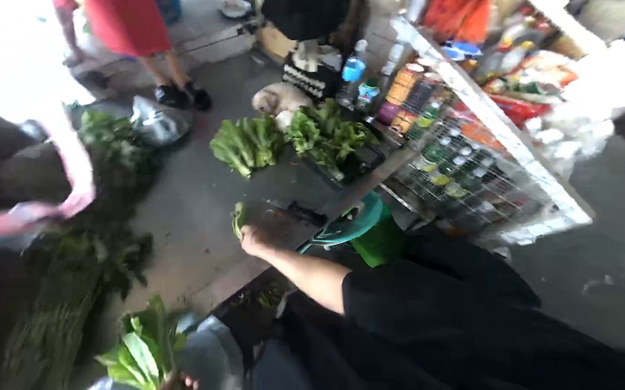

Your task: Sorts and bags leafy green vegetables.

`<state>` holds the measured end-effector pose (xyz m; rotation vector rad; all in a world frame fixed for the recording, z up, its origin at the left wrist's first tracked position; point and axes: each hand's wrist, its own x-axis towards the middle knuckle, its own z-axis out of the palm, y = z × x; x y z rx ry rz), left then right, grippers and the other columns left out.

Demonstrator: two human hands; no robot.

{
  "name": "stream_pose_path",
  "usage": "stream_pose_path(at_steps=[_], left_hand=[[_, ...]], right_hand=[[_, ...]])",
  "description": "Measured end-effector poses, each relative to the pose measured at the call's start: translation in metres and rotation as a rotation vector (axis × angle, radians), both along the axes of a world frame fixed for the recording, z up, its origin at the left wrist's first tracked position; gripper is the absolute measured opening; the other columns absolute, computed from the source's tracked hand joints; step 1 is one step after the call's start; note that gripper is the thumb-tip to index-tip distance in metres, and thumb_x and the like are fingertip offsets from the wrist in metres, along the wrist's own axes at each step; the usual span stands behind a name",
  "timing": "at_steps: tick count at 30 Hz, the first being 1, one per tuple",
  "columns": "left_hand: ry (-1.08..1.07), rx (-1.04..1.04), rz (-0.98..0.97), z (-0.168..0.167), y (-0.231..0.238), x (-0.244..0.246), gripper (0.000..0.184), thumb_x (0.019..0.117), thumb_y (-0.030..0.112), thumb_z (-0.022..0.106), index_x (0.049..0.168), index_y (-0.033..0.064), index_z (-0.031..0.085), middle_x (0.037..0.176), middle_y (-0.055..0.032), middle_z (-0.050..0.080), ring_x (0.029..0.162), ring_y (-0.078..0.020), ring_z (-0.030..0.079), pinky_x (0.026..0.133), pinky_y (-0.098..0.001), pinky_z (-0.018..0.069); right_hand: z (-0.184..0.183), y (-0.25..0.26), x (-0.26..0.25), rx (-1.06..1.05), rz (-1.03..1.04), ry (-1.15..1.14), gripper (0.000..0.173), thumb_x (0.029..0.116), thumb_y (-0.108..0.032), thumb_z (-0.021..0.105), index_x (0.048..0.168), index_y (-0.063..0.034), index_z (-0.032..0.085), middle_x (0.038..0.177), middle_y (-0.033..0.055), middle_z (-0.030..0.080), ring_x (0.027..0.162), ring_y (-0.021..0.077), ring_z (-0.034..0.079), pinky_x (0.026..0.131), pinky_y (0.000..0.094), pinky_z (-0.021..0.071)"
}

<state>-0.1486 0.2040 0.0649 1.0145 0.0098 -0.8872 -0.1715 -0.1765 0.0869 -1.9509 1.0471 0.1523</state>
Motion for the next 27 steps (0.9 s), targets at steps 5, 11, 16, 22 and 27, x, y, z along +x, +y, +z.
stream_pose_path(at_steps=[5, 11, 16, 22, 27], left_hand=[[0.255, -0.079, 0.156, 0.009, 0.017, -0.050, 0.010, 0.0859, 0.019, 0.072, 0.091, 0.0106, 0.073, 0.078, -0.0044, 0.071, 0.069, -0.0142, 0.070, 0.067, -0.0314, 0.0616], [0.404, -0.120, 0.202, -0.026, 0.007, -0.085, 0.025, 0.1030, 0.017, 0.058, 0.124, 0.0039, 0.053, 0.084, -0.0050, 0.066, 0.072, -0.0152, 0.066, 0.071, -0.0337, 0.0595], [0.451, -0.098, 0.231, -0.017, 0.020, -0.102, 0.026, 0.1062, 0.019, 0.053, 0.128, 0.0040, 0.053, 0.089, -0.0068, 0.068, 0.075, -0.0168, 0.067, 0.072, -0.0355, 0.0602], [0.235, -0.025, 0.338, -0.043, 0.025, -0.113, 0.021, 0.1047, 0.017, 0.043, 0.100, 0.0090, 0.063, 0.081, -0.0007, 0.071, 0.070, -0.0109, 0.067, 0.062, -0.0306, 0.0582], [0.413, -0.193, 0.390, 0.011, -0.014, -0.084, 0.033, 0.1083, 0.026, 0.038, 0.092, 0.0119, 0.062, 0.080, -0.0031, 0.069, 0.077, -0.0154, 0.070, 0.074, -0.0321, 0.0611]], right_hand=[[0.028, 0.080, 0.022, 0.186, 0.161, -0.282, 0.036, 0.0956, -0.015, 0.072, 0.126, 0.0015, 0.064, 0.118, 0.0218, 0.068, 0.105, 0.0317, 0.068, 0.093, 0.0510, 0.0563], [0.079, 0.211, 0.052, 0.395, 0.688, -0.541, 0.026, 0.0934, -0.007, 0.070, 0.117, -0.0051, 0.059, 0.104, 0.0048, 0.071, 0.090, 0.0166, 0.071, 0.083, 0.0391, 0.0630], [0.079, 0.341, 0.036, 0.279, 1.050, -0.589, 0.028, 0.0877, -0.009, 0.077, 0.113, -0.0005, 0.067, 0.095, 0.0062, 0.074, 0.083, 0.0129, 0.072, 0.077, 0.0351, 0.0639], [0.033, 0.392, 0.041, 0.140, 1.077, -0.471, 0.044, 0.0904, -0.023, 0.077, 0.125, 0.0021, 0.069, 0.119, 0.0217, 0.070, 0.113, 0.0308, 0.067, 0.102, 0.0447, 0.0528], [0.061, 0.261, 0.027, 0.049, 0.932, -0.655, 0.045, 0.0913, -0.009, 0.074, 0.134, 0.0024, 0.062, 0.125, 0.0235, 0.067, 0.117, 0.0352, 0.066, 0.104, 0.0483, 0.0529]])
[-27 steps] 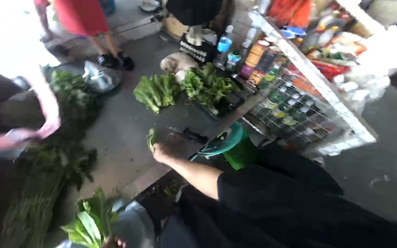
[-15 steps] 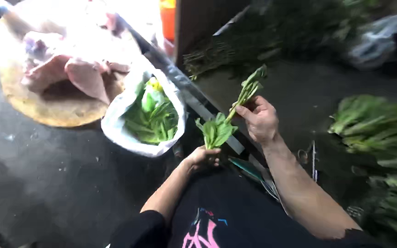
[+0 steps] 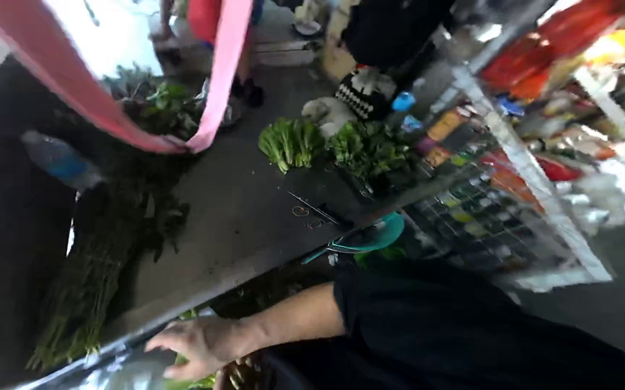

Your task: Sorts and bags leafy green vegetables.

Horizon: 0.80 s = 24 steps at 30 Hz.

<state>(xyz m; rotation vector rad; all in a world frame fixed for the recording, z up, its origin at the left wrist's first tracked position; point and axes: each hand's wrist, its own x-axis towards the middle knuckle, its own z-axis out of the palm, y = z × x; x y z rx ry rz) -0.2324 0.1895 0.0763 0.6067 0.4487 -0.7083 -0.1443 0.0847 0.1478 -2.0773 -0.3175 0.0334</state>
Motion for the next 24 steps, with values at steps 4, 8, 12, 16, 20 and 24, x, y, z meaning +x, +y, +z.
stream_pose_path(at_steps=[4, 8, 12, 16, 20, 24], left_hand=[[-0.163, -0.082, -0.033, 0.011, -0.043, 0.034, 0.034, 0.1070, 0.043, 0.045, 0.117, 0.0185, 0.066, 0.107, -0.0036, 0.075, 0.101, -0.0192, 0.073, 0.088, -0.0445, 0.0616], [-0.285, -0.073, -0.183, 0.034, -0.116, 0.057, 0.038, 0.1075, 0.046, 0.040, 0.120, 0.0205, 0.065, 0.110, 0.0004, 0.075, 0.104, -0.0126, 0.072, 0.091, -0.0370, 0.0606], [-0.417, 0.013, -0.344, 0.040, -0.185, 0.057, 0.049, 0.1069, 0.055, 0.035, 0.130, 0.0189, 0.059, 0.116, 0.0015, 0.072, 0.110, -0.0109, 0.068, 0.095, -0.0364, 0.0582], [-0.568, 0.318, -0.472, 0.042, -0.251, 0.045, 0.065, 0.1076, 0.059, 0.016, 0.136, 0.0130, 0.052, 0.115, 0.0008, 0.070, 0.107, -0.0087, 0.067, 0.094, -0.0358, 0.0572], [-0.535, 0.424, -0.599, 0.033, -0.288, 0.045, 0.070, 0.1053, 0.064, 0.016, 0.129, 0.0118, 0.057, 0.106, -0.0026, 0.072, 0.099, -0.0132, 0.070, 0.087, -0.0400, 0.0603], [-0.376, 0.512, -0.675, 0.029, -0.310, 0.049, 0.078, 0.0989, 0.076, 0.019, 0.131, 0.0142, 0.056, 0.104, -0.0069, 0.073, 0.094, -0.0217, 0.072, 0.079, -0.0496, 0.0616]], right_hand=[[0.001, -0.096, -0.042, 0.013, -0.238, 0.234, 0.051, 0.0955, -0.030, 0.073, 0.134, 0.0009, 0.060, 0.124, 0.0239, 0.064, 0.116, 0.0359, 0.063, 0.104, 0.0502, 0.0497], [0.002, -0.133, -0.075, 0.112, -0.382, 0.343, 0.057, 0.1037, -0.035, 0.061, 0.142, 0.0057, 0.051, 0.137, 0.0288, 0.057, 0.130, 0.0390, 0.056, 0.113, 0.0512, 0.0425], [0.003, -0.184, -0.090, 0.153, -0.475, 0.317, 0.052, 0.1086, -0.034, 0.051, 0.137, 0.0100, 0.052, 0.135, 0.0307, 0.056, 0.130, 0.0405, 0.055, 0.112, 0.0515, 0.0426], [-0.002, -0.249, -0.100, 0.234, -0.487, 0.316, 0.040, 0.1073, -0.021, 0.049, 0.131, 0.0116, 0.054, 0.123, 0.0320, 0.062, 0.119, 0.0423, 0.061, 0.103, 0.0563, 0.0474], [-0.022, -0.293, -0.102, 0.310, -0.439, 0.340, 0.036, 0.1021, -0.012, 0.053, 0.128, 0.0123, 0.055, 0.118, 0.0319, 0.063, 0.113, 0.0423, 0.063, 0.099, 0.0572, 0.0490], [-0.031, -0.335, -0.099, 0.362, -0.327, 0.399, 0.033, 0.1003, -0.009, 0.056, 0.125, 0.0118, 0.057, 0.115, 0.0310, 0.064, 0.110, 0.0413, 0.065, 0.096, 0.0578, 0.0496]])
